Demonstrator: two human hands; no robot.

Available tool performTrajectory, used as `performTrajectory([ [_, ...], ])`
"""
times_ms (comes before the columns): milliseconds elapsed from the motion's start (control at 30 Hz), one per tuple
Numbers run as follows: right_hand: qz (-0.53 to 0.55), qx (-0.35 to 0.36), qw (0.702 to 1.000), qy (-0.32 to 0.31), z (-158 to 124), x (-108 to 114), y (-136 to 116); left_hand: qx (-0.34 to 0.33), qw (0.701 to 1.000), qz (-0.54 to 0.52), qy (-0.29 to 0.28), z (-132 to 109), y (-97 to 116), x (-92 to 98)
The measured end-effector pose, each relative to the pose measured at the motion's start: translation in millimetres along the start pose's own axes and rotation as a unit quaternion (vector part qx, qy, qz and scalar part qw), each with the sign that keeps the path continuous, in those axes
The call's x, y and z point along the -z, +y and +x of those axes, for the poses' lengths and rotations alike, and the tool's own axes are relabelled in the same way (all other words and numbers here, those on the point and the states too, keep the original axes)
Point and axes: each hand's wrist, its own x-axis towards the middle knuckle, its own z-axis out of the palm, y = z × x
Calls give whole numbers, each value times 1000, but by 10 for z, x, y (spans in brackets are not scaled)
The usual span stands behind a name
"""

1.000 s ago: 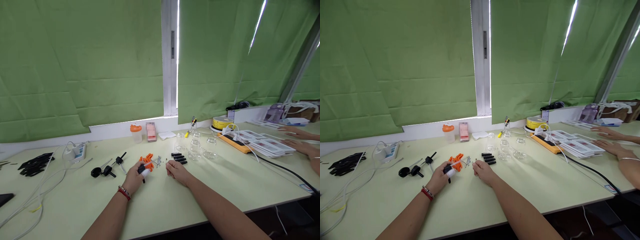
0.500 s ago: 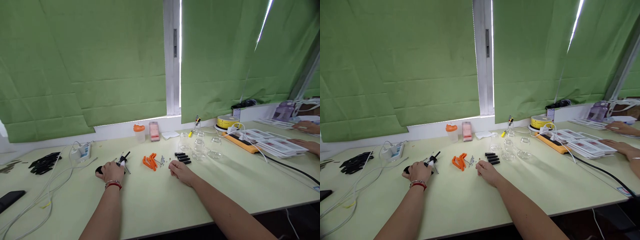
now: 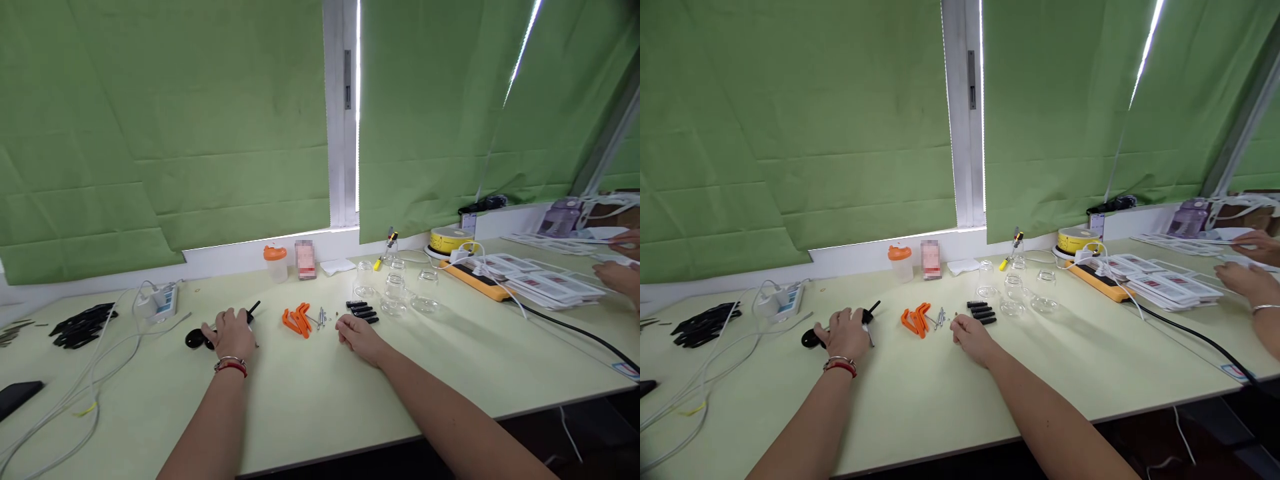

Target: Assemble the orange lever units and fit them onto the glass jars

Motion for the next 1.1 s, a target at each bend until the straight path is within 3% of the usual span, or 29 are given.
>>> performTrajectory([
  [100, -67, 20, 995, 74, 27, 29, 41, -102, 994, 14, -45, -49, 90, 16],
  [200, -108, 36, 987, 114, 33, 67, 46, -158, 984, 1, -85, -84, 147, -13],
  [333, -211, 96, 967, 105, 39, 53, -2, -223, 967, -31, -115, -159, 266, -34],
  [500, -431, 131, 891, 54, 112, -40, -29, -308, 937, -84, -139, -300, 455, 28],
  [600, -467, 115, 876, 37, 151, -69, -10, -287, 949, -95, -91, -295, 464, 28],
  [733, -476, 93, 874, 17, 164, -63, 14, -182, 982, -52, -9, -150, 326, -86],
  [900, -486, 99, 868, 29, 145, -60, -8, -107, 994, -16, -35, -18, 179, -213],
  [1100, -493, 113, 862, 29, 88, -37, -78, -136, 989, -35, -40, -80, 228, -144],
])
